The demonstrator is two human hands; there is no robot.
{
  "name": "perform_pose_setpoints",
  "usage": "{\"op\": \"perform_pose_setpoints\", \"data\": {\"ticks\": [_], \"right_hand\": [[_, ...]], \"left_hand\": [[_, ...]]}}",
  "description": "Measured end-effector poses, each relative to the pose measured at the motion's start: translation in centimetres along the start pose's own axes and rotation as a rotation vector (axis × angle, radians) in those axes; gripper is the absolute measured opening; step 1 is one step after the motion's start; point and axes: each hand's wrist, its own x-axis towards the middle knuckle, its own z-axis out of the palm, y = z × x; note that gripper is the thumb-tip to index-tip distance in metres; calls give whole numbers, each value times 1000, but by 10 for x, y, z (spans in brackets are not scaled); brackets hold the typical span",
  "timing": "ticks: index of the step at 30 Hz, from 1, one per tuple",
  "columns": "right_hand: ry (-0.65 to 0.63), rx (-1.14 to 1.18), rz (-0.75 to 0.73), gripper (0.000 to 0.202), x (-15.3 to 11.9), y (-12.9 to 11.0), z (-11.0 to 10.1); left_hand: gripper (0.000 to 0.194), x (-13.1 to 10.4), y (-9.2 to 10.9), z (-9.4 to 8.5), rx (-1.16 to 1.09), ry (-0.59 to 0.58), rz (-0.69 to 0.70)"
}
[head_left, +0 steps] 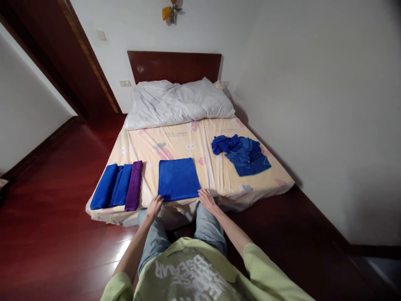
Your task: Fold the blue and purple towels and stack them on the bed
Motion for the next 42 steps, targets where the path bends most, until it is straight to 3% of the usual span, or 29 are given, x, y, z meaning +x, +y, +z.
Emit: {"op": "perform_pose_setpoints", "data": {"ticks": [9, 16, 22, 31, 37, 42], "right_hand": [[8, 232, 84, 56, 5, -8, 10], [106, 528, 333, 62, 13, -1, 4], [148, 582, 375, 70, 18, 5, 7], [267, 758, 442, 50, 23, 17, 21], [280, 875, 512, 44, 26, 15, 21], [327, 906, 628, 28, 30, 20, 26]], "left_hand": [[53, -4, 5, -2, -164, 79, -79], [55, 7, -1, -2, -444, 160, -224], [64, 16, -4, -4, -513, 203, -264], [50, 24, -7, -8, -581, 225, -335], [37, 35, -2, -13, -636, 251, -392], [31, 41, -2, -7, -615, 320, -588]]}}
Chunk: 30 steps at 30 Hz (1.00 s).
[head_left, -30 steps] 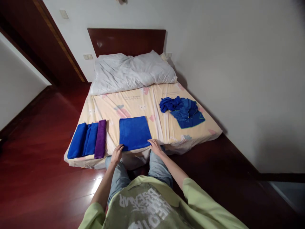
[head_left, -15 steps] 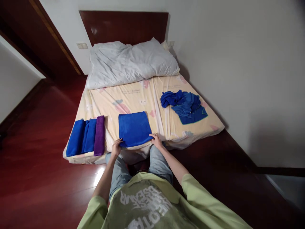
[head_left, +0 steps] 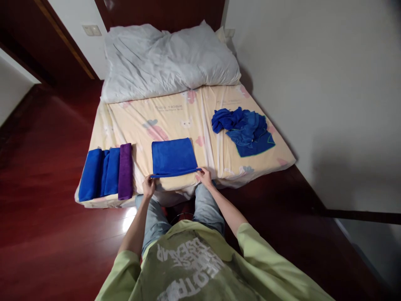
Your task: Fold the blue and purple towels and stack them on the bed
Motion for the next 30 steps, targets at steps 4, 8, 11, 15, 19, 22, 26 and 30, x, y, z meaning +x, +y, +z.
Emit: {"op": "perform_pose_setpoints", "data": {"ticks": [4, 8, 11, 15, 19, 22, 26, 30], "right_hand": [[78, -28, 37, 38, 9, 3, 5], [131, -20, 42, 47, 20, 2, 14], [159, -37, 49, 50, 26, 2, 20], [231, -118, 59, 48, 27, 7, 29], [300, -239, 60, 44, 26, 13, 38], [303, -302, 2, 42, 26, 19, 42], [289, -333, -21, 43, 26, 23, 42], [299, -341, 0, 43, 25, 18, 43]], "left_hand": [[37, 5, 0, 4, 33, 45, -73], [34, 12, 4, 7, 73, 49, -47], [32, 14, 5, 13, 136, 79, -29], [31, 10, 4, 26, 215, 175, -29], [30, 5, 0, 37, 230, 216, -62], [29, 3, -4, 41, 224, 194, -91], [25, 2, -6, 43, 219, 171, -121], [21, 1, -7, 44, 212, 138, -143]]}}
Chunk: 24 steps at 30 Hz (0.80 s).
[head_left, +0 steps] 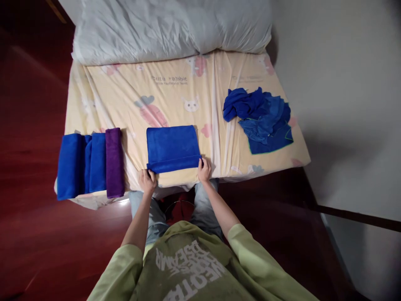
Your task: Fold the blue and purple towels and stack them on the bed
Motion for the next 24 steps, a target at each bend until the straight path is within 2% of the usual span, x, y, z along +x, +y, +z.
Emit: {"op": "perform_pose_setpoints", "data": {"ticks": [2, 6, 16, 24], "right_hand": [[26, -12, 9, 41, 0, -3, 0], [73, -78, -12, 40, 1, -6, -1], [77, -137, -67, 39, 0, -6, -2], [77, -142, -39, 35, -2, -4, -1]], "left_hand": [[20, 0, 0, 0, -8, -14, 1], [18, 1, 0, 0, 75, 32, 28], [22, 1, -2, 3, 192, 117, 112], [23, 0, -5, 5, 171, 100, 97]]}}
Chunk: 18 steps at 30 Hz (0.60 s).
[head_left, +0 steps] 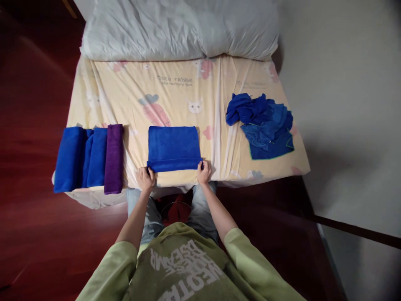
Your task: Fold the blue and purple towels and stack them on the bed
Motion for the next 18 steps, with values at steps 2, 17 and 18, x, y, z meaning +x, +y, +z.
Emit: {"op": "perform_pose_setpoints", "data": {"ticks": [2, 17, 18], "right_hand": [[0, 6, 2, 35, 0, -1, -1], [16, 8, -19, 31, 1, -1, 0], [16, 2, -19, 31, 1, -1, 1]], "left_hand": [[23, 0, 1, -1, -15, -3, -2], [25, 1, 2, -1, -72, -29, -32], [25, 1, 2, -1, -78, -27, -38]]}}
